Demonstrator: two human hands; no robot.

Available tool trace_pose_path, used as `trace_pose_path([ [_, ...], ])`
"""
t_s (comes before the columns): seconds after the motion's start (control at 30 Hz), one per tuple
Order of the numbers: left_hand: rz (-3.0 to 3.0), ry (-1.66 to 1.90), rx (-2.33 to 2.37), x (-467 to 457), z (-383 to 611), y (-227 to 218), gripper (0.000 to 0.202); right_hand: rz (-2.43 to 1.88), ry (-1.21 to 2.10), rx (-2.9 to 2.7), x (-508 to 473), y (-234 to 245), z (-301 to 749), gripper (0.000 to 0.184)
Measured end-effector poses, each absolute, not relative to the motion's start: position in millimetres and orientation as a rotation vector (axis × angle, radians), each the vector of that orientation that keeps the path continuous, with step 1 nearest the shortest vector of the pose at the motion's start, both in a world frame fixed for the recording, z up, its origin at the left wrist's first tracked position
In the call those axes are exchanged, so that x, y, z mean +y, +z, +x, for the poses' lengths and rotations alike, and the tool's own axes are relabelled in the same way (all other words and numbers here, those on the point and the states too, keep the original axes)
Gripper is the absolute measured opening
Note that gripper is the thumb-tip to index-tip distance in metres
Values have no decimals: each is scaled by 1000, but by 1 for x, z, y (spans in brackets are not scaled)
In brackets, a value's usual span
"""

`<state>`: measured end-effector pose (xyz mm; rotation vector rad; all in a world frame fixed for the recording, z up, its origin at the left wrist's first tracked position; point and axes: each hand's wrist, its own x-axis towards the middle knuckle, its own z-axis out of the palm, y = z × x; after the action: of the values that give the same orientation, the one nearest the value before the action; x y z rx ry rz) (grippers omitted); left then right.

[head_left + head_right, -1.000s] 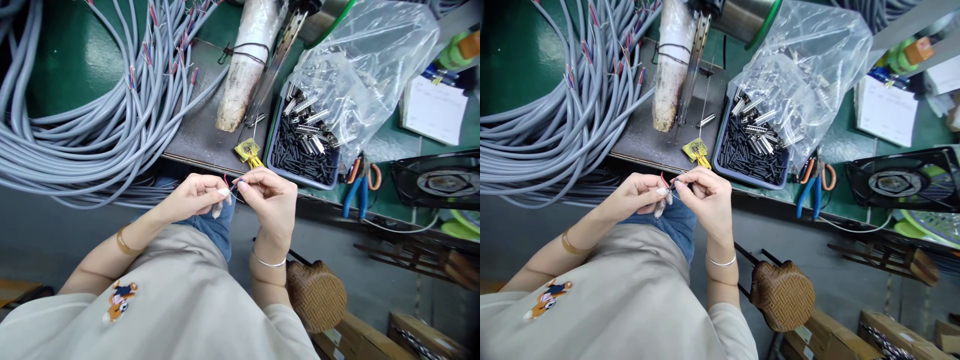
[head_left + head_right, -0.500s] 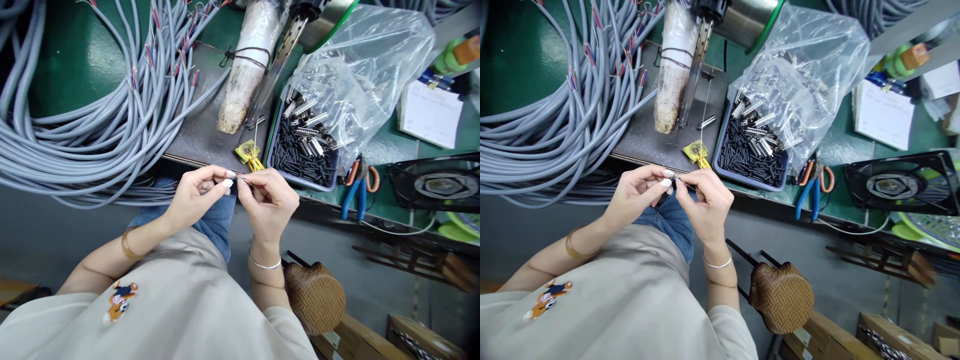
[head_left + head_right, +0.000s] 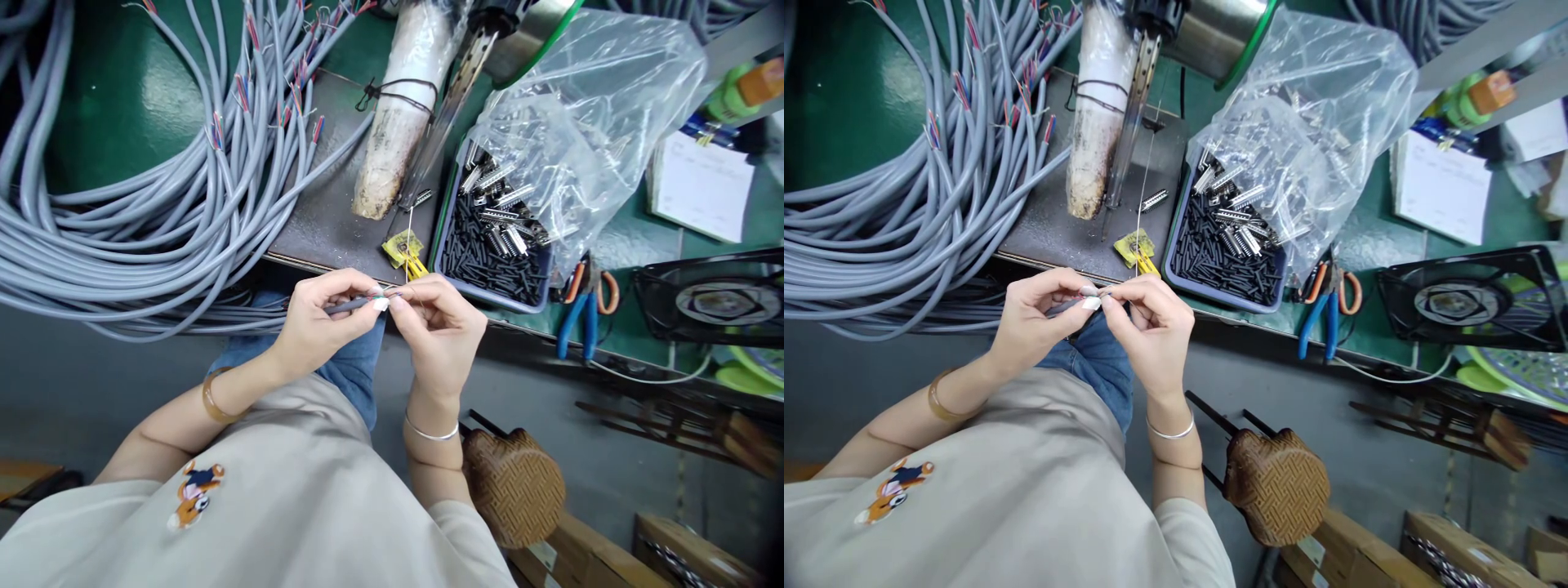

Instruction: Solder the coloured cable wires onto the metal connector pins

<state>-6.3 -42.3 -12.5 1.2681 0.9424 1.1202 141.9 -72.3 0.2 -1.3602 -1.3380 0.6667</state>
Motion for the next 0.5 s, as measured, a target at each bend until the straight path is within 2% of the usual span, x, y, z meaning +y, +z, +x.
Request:
trace_pose_path([
  [0.5, 1700, 1326, 938, -44, -5, -12, 7, -1344, 740, -1251, -73, -1, 140, 6],
])
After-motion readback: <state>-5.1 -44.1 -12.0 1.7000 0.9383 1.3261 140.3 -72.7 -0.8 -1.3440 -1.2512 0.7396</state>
